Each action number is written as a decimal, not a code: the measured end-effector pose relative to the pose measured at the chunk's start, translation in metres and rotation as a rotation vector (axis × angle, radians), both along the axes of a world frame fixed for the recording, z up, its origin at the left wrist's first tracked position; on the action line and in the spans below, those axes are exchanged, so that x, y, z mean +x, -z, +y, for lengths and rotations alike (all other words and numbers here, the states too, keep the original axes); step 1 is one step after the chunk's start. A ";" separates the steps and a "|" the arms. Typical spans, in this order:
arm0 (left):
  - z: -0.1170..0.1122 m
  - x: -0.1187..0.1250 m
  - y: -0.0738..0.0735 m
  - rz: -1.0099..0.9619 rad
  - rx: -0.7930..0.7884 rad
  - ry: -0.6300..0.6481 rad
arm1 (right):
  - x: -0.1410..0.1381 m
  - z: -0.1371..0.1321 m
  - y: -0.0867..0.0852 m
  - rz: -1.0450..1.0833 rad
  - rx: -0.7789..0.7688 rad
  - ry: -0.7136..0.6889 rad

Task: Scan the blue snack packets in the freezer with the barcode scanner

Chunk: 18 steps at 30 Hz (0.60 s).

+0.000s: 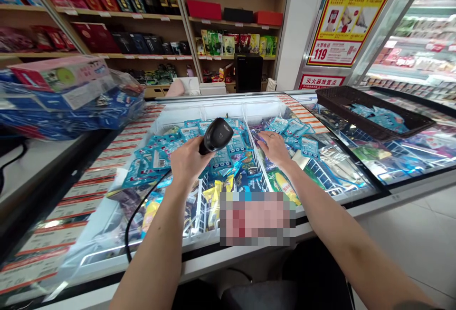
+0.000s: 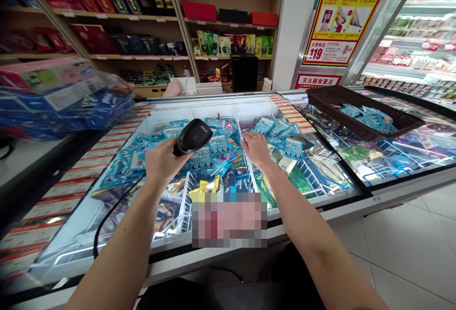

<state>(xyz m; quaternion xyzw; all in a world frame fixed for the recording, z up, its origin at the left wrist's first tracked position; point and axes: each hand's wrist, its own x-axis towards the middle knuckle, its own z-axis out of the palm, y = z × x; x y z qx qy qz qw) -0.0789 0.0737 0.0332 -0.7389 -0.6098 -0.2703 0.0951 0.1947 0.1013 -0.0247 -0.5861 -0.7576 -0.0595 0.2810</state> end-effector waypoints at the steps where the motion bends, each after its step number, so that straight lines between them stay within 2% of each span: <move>1: 0.000 -0.001 0.000 -0.003 0.003 -0.011 | -0.004 -0.001 0.000 -0.006 -0.016 -0.063; 5: 0.000 -0.003 -0.001 -0.006 0.011 -0.032 | -0.016 -0.007 -0.002 -0.103 -0.071 -0.313; 8: 0.001 -0.004 -0.001 -0.002 0.012 -0.035 | -0.018 -0.010 -0.004 -0.116 -0.101 -0.371; 14: 0.000 -0.002 -0.001 0.033 0.012 -0.028 | -0.010 -0.009 -0.006 0.003 -0.093 -0.219; 18: -0.001 -0.001 0.000 0.042 0.003 -0.014 | -0.011 -0.007 0.000 0.007 -0.006 -0.087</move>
